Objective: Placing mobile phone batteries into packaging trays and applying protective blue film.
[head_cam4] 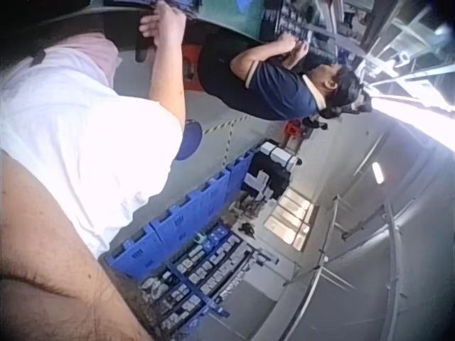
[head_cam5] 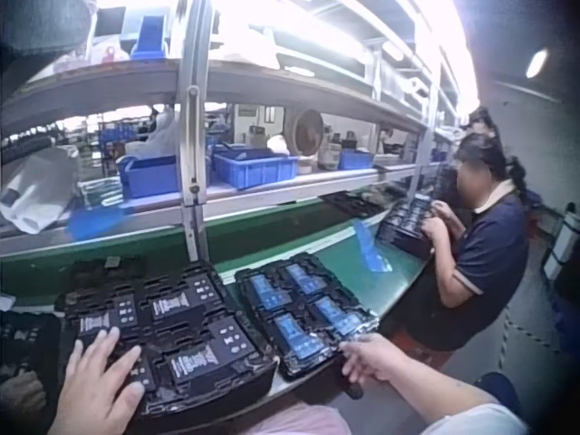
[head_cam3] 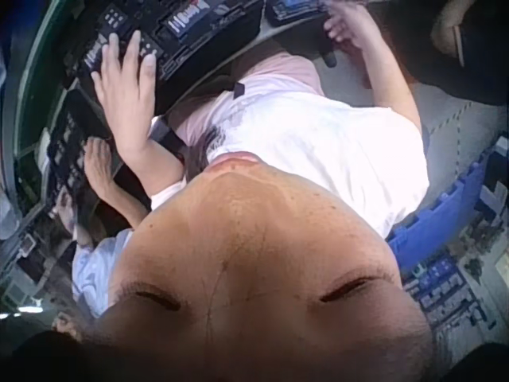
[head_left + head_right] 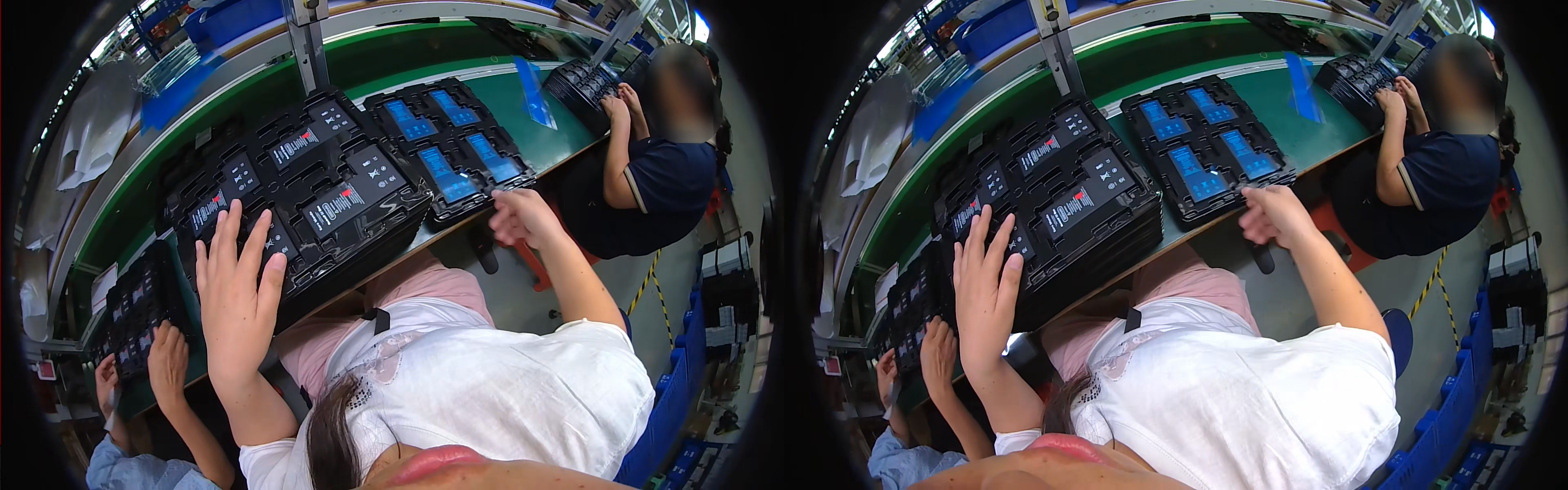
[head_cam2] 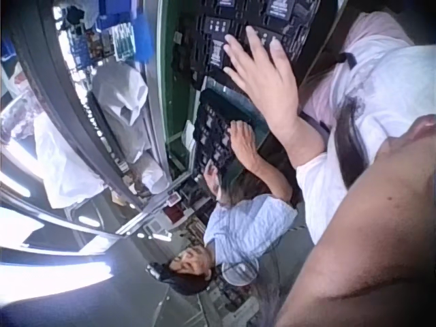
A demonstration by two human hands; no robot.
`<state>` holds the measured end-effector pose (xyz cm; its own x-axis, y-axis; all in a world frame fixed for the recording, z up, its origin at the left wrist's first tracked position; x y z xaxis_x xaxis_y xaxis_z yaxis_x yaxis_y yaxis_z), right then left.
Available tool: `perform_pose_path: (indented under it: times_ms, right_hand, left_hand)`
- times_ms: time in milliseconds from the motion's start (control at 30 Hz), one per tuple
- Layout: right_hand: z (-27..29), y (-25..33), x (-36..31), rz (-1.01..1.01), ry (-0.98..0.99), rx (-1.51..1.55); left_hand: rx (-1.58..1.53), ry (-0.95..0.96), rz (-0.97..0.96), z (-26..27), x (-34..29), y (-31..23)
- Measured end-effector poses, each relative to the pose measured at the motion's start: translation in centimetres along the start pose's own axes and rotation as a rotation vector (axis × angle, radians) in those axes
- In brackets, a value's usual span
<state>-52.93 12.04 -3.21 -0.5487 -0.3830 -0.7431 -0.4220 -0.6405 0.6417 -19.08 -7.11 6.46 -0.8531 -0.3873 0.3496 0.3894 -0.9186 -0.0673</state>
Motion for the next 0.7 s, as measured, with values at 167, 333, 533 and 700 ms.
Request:
perform_pose_path:
  times_ms: [167,333,533,700]
  right_hand:
    - [-0.8,1.2,-2.7,0.671,-0.774,-0.784]
    - [-6.8,1.4,-3.7,1.329,-0.563,-0.887]
    - [-8.7,-2.9,1.4,1.387,-0.692,-0.906]
    - [-9.6,-2.5,2.6,1.370,-0.810,-0.805]
  left_hand:
    - [-0.002,0.004,0.002,0.1,0.2,0.1]
    - [0.007,0.006,0.013,0.2,0.2,0.0]
    - [-0.025,-0.006,0.010,0.1,0.2,0.1]
    - [-0.025,-0.012,0.008,0.0,0.7,0.1]
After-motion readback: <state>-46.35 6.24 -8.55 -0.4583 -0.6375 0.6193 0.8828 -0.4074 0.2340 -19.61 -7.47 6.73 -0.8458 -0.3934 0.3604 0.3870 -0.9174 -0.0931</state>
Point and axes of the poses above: each hand's wrist, its own x-axis towards the middle knuckle, its own z-axis out of the back of the hand, y = z × x, the point moved 3 cm from there along x, towards the middle knuckle, and after that the axes turned 15 degrees about -z, right-handed, at the moved point
